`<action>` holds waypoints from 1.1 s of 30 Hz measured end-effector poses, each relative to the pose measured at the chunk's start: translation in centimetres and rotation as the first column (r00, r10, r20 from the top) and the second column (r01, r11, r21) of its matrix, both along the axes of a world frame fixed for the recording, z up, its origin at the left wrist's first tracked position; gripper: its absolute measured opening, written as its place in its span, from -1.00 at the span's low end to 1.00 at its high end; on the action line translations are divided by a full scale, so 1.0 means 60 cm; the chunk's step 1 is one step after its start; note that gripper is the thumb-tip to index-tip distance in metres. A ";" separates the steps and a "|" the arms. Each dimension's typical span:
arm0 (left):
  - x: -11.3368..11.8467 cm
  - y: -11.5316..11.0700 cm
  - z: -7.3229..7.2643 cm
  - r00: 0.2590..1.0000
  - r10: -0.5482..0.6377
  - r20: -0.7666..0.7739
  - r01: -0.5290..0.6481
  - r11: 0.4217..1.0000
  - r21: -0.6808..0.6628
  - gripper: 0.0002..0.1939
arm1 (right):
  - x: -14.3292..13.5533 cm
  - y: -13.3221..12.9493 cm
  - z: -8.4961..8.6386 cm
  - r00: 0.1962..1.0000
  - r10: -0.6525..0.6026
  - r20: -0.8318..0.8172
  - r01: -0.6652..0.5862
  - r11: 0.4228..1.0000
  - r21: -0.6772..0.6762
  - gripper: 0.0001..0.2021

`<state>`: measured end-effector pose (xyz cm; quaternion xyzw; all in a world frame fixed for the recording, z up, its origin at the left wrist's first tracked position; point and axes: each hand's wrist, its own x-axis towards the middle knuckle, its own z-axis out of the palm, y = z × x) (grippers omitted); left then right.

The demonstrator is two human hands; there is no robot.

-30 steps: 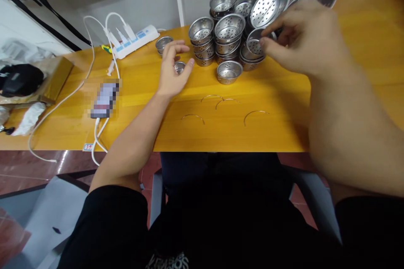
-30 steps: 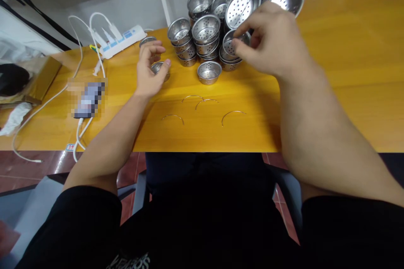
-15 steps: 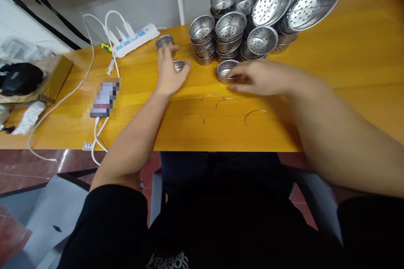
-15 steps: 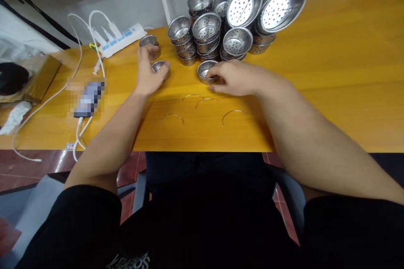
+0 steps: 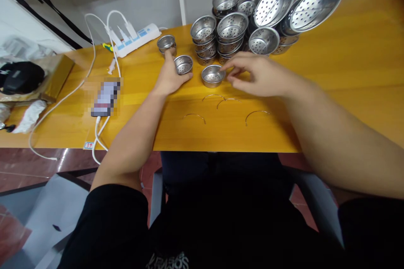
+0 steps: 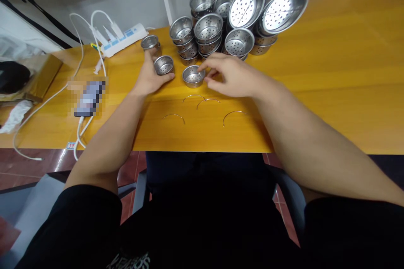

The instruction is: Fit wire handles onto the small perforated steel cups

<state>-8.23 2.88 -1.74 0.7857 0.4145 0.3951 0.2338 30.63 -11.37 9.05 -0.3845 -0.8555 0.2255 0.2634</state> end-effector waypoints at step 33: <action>0.048 -0.040 0.027 0.999 0.053 0.008 -0.053 0.997 -0.064 0.14 | -0.014 -0.006 0.000 0.862 0.038 0.505 0.088 0.971 -0.223 -0.95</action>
